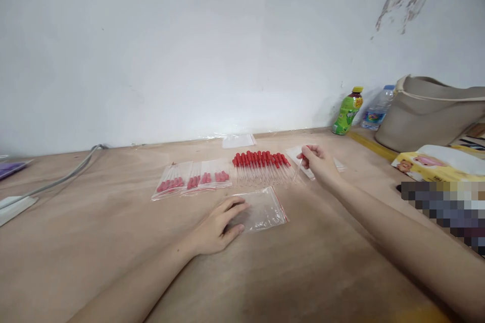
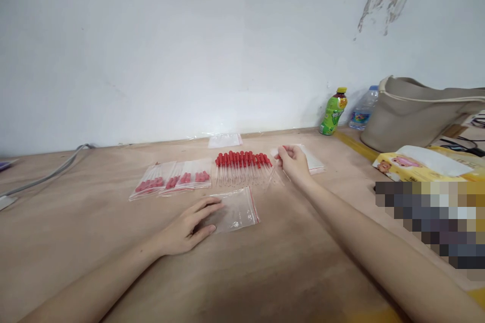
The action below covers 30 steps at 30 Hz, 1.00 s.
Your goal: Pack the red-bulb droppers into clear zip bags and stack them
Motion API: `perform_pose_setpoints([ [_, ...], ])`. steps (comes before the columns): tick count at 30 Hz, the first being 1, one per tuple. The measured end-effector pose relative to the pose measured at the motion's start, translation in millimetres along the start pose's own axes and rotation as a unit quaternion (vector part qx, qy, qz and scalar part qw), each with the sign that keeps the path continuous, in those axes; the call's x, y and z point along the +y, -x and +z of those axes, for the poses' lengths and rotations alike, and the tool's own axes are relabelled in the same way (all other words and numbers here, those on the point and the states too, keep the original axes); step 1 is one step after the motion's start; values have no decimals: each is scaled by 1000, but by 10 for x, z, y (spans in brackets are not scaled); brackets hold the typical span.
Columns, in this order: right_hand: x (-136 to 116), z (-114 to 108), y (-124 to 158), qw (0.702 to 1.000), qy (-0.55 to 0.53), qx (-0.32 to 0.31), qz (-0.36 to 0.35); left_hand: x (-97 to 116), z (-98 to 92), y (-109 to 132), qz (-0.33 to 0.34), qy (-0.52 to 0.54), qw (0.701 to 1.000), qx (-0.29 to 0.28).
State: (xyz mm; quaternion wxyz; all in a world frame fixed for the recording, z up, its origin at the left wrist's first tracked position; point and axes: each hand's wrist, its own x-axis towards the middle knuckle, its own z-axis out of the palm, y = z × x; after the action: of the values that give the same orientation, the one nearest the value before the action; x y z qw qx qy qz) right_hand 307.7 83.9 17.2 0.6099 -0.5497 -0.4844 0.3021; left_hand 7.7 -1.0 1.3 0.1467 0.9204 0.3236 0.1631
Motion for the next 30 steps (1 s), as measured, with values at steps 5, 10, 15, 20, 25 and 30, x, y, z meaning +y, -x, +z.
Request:
perform_pose_setpoints([
  [5,244,-79,418,985,-139,-31,99,-6,8,-14,2,-9,1000,10],
  [10,328,-19,604,963,-183,-131,150,-25,6,-19,-3,-21,1000,10],
  [15,240,-55,696,950,-61,-294,85,-21,-39,-24,1,-12,1000,-10],
  [20,179,-86,706,926,72,-371,-2,-33,-35,-38,8,-4,1000,-15],
  [25,190,-19,760,910,102,-384,-114,1,10,-88,9,-1,1000,-8],
  [30,234,4,775,913,117,-356,-161,55,43,-135,6,-4,1000,-9],
])
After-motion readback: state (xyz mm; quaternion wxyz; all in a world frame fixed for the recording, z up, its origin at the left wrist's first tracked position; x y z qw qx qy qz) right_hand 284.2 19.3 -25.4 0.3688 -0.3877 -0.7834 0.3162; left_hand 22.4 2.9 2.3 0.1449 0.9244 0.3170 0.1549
